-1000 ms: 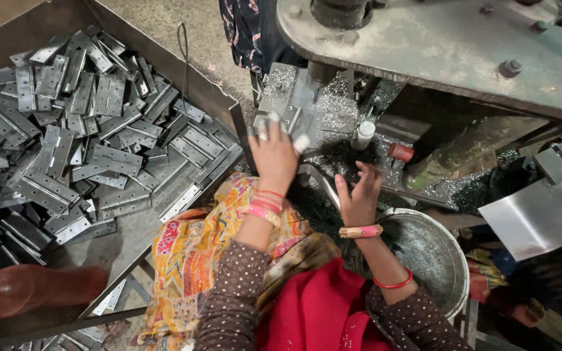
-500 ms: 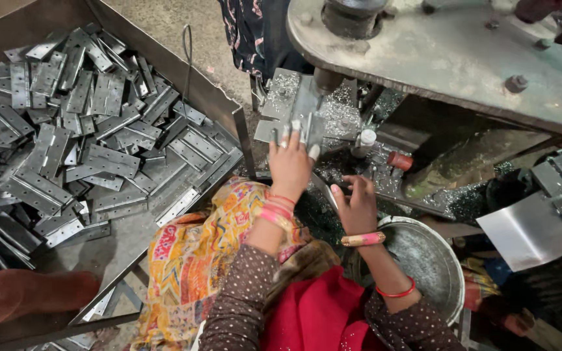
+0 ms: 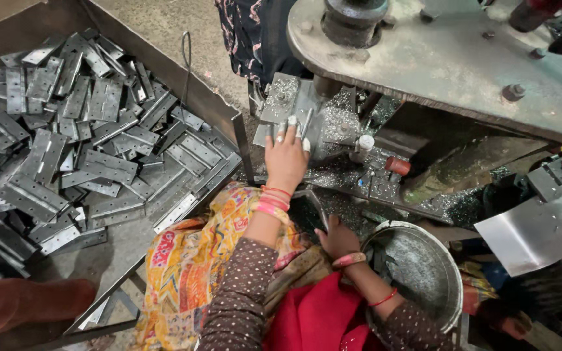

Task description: The person sits on the floor and repeatedly picks up metal brackets from a nearby bin. They place each bracket into a press machine, operate the lever to process it, and then return the finished piece to the bin. The cycle continues throughout the clip.

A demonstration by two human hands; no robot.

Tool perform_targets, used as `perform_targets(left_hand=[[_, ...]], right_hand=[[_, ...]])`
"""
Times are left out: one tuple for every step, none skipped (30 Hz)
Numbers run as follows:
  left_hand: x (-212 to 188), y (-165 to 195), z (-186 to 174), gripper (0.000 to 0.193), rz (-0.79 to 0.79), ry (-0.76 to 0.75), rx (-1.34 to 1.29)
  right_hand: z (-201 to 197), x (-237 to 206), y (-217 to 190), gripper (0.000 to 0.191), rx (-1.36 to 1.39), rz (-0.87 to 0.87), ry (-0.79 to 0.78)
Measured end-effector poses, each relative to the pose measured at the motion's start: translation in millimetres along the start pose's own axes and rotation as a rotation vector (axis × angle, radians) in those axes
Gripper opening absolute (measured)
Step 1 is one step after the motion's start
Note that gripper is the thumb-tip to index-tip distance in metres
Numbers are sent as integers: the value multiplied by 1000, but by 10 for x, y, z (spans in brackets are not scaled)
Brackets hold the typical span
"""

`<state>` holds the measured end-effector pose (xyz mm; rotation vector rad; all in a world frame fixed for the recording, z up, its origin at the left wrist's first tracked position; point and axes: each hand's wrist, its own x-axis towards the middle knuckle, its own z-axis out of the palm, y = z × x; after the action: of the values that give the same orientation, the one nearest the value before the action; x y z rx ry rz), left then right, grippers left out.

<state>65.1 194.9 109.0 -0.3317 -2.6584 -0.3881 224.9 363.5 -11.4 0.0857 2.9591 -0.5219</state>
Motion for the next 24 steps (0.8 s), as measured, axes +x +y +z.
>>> perform_targets(left_hand=[[-31, -20, -18, 33, -1, -51, -12], [-76, -18, -25, 32, 10, -52, -22], [-108, -28, -30, 31, 18, -39, -29], [-137, -50, -35, 30, 22, -22, -32], [-161, -63, -30, 31, 42, 2, -37], [-177, -82, -21, 32, 62, 25, -41], [-183, -99, -8, 33, 78, 50, -38], [-161, -114, 12, 29, 79, 79, -40], [-116, -117, 37, 26, 79, 97, -49], [-91, -115, 62, 24, 81, 105, -61], [-62, -98, 90, 24, 73, 60, -37], [22, -83, 117, 23, 67, 26, -13], [100, -72, 136, 24, 62, 2, 15], [128, -59, 150, 26, 62, 7, 5], [148, -50, 159, 27, 62, 9, -5], [157, -38, 165, 29, 61, 8, -13], [157, -35, 163, 29, 72, 90, 9], [130, -27, 160, 29, 78, 170, 29], [108, -27, 150, 30, 81, 250, 53], [60, -25, 140, 28, 57, 164, 23], [32, -15, 131, 27, 31, 81, -9], [3, -20, 116, 25, 7, 3, -35], [-38, -15, 106, 25, 13, -2, -32], [-65, -16, 95, 25, 19, -1, -30]], right_hand=[[73, 4, 25, 57, -18, 3, -19], [77, -25, 32, 61, -39, 15, -36], [59, -6, 51, 67, -32, 34, -87], [45, 28, 88, 74, -24, 46, -136], [-16, 69, 86, 81, -17, 62, -187], [-129, 121, 86, 80, 6, 16, -201], [-271, 182, 87, 80, 30, -39, -214], [-394, 282, 40, 79, 55, -95, -228], [-505, 365, -9, 77, 10, -72, -246], [-599, 410, -47, 75, -32, -43, -271], [-657, 419, -84, 73, -76, -10, -296], [-674, 393, -112, 71, -77, -4, -257], [-655, 352, -135, 69, -79, -3, -210], [-607, 289, -133, 67, -82, -1, -161], [-532, 207, -112, 60, 0, -7, -116], [-422, 88, -87, 53, 86, -14, -74], [-314, 14, -55, 46, 173, -22, -32], [-223, -8, -8, 46, 147, -12, -14], [-137, -10, 28, 46, 124, -6, 2], [-44, -56, 52, 46, 106, 10, 8], [14, -84, 81, 46, 85, 12, 0], [52, -85, 83, 47, 66, 9, -3], [45, -95, 70, 47, 45, 10, -3], [13, -88, 42, 51, 45, -11, -16]])
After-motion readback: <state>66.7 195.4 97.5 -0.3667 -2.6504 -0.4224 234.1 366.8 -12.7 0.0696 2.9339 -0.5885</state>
